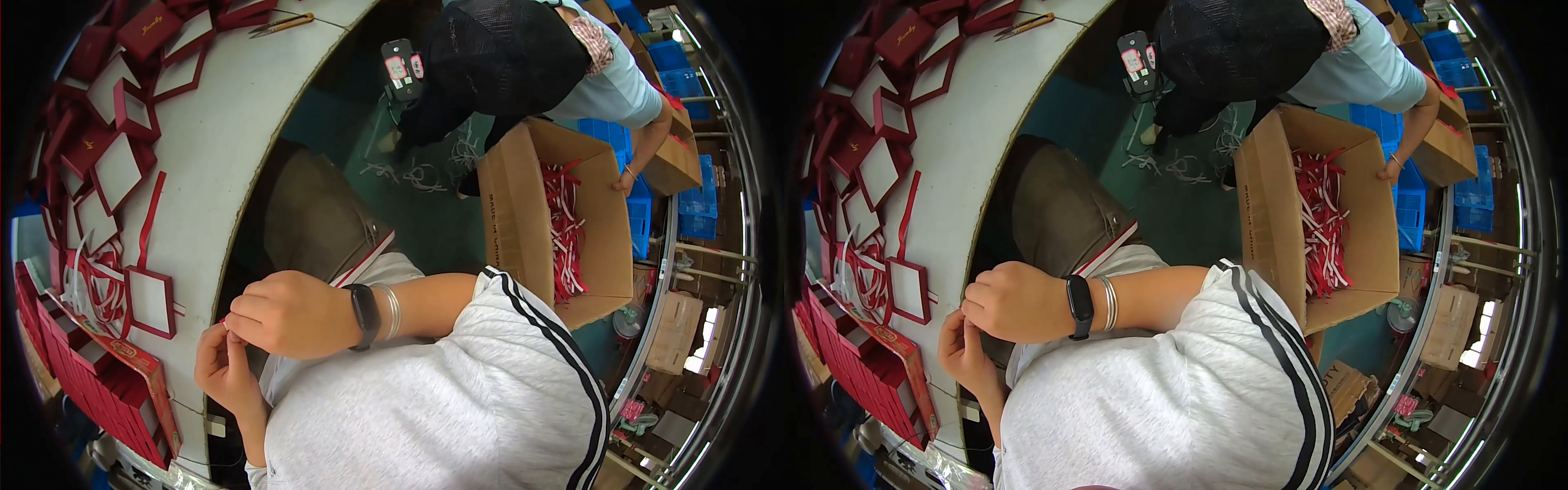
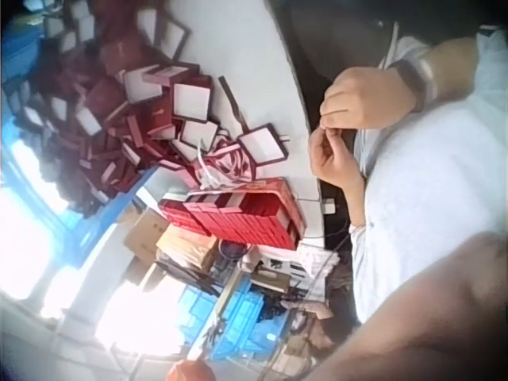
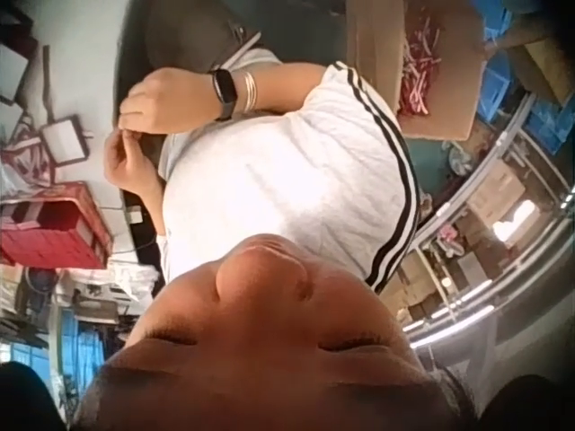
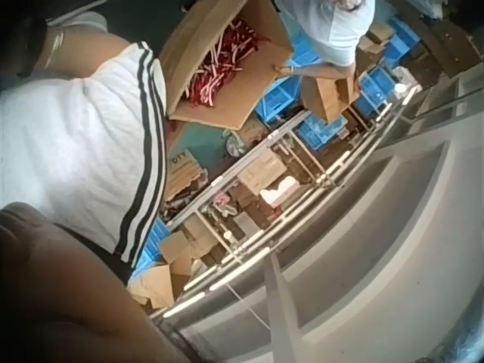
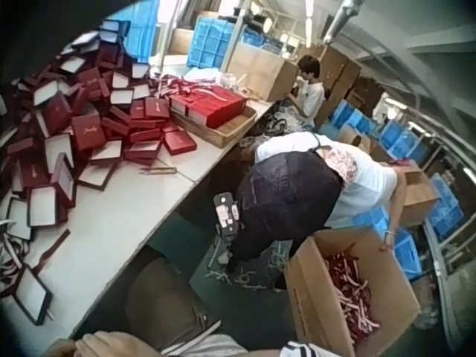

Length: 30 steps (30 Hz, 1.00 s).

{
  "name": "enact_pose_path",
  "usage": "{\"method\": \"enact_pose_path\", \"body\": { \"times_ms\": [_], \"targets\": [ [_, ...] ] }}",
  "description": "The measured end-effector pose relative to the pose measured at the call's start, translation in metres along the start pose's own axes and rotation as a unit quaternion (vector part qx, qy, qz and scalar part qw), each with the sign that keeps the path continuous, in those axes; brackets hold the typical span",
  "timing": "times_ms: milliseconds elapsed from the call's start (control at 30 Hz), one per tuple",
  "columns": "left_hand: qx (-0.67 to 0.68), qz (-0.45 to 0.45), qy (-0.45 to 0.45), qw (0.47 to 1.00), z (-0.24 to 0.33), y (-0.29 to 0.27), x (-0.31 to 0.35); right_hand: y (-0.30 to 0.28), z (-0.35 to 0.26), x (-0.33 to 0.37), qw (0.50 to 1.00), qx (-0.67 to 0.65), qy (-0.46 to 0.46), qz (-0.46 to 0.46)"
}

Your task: Folding and applying ribbons to jewelry boxes on a production line.

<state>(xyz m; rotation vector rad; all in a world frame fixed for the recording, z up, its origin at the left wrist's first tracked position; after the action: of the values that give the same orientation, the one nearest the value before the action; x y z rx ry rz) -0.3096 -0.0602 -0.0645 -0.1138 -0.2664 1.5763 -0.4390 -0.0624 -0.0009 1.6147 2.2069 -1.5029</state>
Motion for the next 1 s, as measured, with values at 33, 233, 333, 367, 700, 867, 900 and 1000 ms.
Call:
{"method": "enact_pose_path", "body": {
  "times_ms": [33, 233, 333, 367, 700, 867, 900, 1000],
  "targets": [
    [-0.005, 0.004, -0.001, 1.0, 0.0, -0.001, 0.001, 0.0, -0.001, 0.001, 1.0, -0.006, -0.003, 0.002],
    [-0.032, 0.006, -0.005, 0.999, -0.008, 0.0, 0.005, 0.012, -0.006, 0.005, 0.998, 0.055, -0.014, -0.04],
    [-0.045, 0.014, 0.017, 0.999, -0.008, -0.003, 0.008, 0.015, -0.007, 0.006, 0.998, 0.037, -0.022, -0.037],
    [-0.049, 0.019, 0.016, 0.998, -0.007, -0.004, 0.01, 0.016, -0.007, 0.006, 0.999, 0.029, -0.022, -0.038],
    [-0.003, -0.001, 0.037, 0.999, 0.004, 0.004, 0.006, 0.006, 0.016, 0.006, 0.99, -0.122, 0.068, 0.018],
    [0.007, -0.007, 0.043, 0.999, -0.002, 0.0, 0.006, 0.021, 0.034, 0.007, 0.962, -0.218, 0.157, -0.042],
    [0.017, -0.011, 0.048, 0.999, -0.001, 0.0, 0.007, 0.021, 0.034, 0.008, 0.963, -0.218, 0.155, -0.044],
    [0.095, 0.01, 0.004, 0.995, -0.007, -0.011, 0.009, 0.046, 0.079, 0.036, 0.809, -0.433, 0.397, -0.032]
  ]
}}
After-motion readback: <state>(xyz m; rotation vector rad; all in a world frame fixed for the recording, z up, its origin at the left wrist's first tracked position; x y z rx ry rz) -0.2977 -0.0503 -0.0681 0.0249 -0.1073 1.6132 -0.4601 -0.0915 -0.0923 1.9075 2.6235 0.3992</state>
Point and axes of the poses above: each hand's wrist, its own x-axis away from the middle knuckle, its own y-axis out of the palm, z = x × y, the point moved 10 cm from there along -x, towards the middle knuckle, and after that the axes turned 3 degrees about -z, right-handed, at the moved point
